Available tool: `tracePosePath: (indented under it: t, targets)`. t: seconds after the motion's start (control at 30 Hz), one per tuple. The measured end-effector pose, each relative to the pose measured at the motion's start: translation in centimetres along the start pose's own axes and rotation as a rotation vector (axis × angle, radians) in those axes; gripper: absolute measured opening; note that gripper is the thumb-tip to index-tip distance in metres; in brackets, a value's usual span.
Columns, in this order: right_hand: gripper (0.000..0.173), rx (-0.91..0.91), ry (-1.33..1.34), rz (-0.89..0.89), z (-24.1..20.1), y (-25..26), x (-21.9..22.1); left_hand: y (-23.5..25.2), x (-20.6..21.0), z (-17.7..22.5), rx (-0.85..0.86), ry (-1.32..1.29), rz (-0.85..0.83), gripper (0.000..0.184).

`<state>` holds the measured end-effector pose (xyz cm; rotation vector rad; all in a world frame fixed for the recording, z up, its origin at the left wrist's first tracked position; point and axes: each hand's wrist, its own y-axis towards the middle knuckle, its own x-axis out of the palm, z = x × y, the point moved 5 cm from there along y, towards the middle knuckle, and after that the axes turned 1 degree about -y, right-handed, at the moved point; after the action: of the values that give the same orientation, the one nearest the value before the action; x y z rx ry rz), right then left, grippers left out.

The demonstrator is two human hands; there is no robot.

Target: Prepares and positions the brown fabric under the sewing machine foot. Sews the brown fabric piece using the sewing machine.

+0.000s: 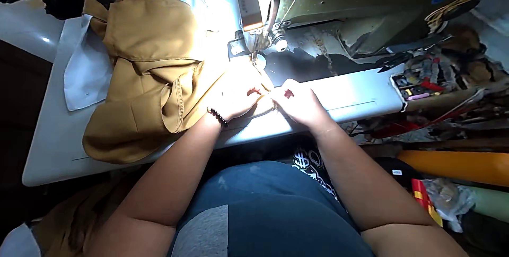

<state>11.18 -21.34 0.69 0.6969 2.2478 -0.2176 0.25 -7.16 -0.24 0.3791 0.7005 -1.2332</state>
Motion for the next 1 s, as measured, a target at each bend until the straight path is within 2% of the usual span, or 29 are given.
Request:
tracePosePath:
  t: [0.13,0.23,0.33,0.43,0.53,0.57,0.63,0.7,0.73,0.8,0.87,0.93,1.0]
  targets:
    - [0.039,0.314,0.106,-0.102,0.7,1.0,0.1,0.6,0.2,0.5,-0.034,0.080,0.052,0.022]
    - [0.036,0.322,0.184,-0.183,0.3,1.8,0.5,0.7,0.4,0.9,-0.081,0.002,0.004,0.036]
    - [0.037,0.352,0.260,-0.194,0.0,2.3,0.7,0.4,0.6,0.9,-0.056,-0.105,0.023,0.034]
    - [0.042,0.497,0.370,-0.210,-0.2,2.6,0.5,-0.4,1.1,0.6,-0.034,-0.211,0.041,0.032]
    - [0.049,0.559,0.405,-0.242,-0.7,2.8,0.3,-1.6,1.7,0.8,0.132,-0.026,0.123,0.041]
    - [0.048,0.535,0.358,-0.261,-0.8,3.0,0.3,-2.0,2.0,1.0,0.212,0.078,0.162,0.047]
    - [0.043,0.370,0.183,-0.275,-0.3,3.6,0.7,-2.3,2.6,1.3,0.340,0.238,0.182,0.054]
    - [0.035,0.165,-0.032,-0.259,-0.7,3.8,0.9,-2.8,3.0,2.0,0.431,0.338,0.195,0.043]
    - [0.033,0.119,-0.084,-0.241,-1.1,3.6,1.0,-3.0,3.1,2.1,0.449,0.343,0.211,0.034]
    - [0.033,0.113,-0.171,-0.194,-2.2,2.8,0.7,-3.3,2.7,2.2,0.359,0.262,0.239,0.023]
    - [0.036,0.103,-0.245,-0.129,-2.7,2.0,0.7,-3.3,2.1,1.7,0.251,0.157,0.293,0.022]
    - [0.039,0.050,-0.312,-0.071,-2.9,1.2,1.0,-3.0,1.7,1.4,0.211,0.128,0.310,0.033]
    - [0.039,-0.003,-0.386,-0.050,-3.3,0.7,1.3,-2.7,1.7,1.4,0.237,0.229,0.299,0.044]
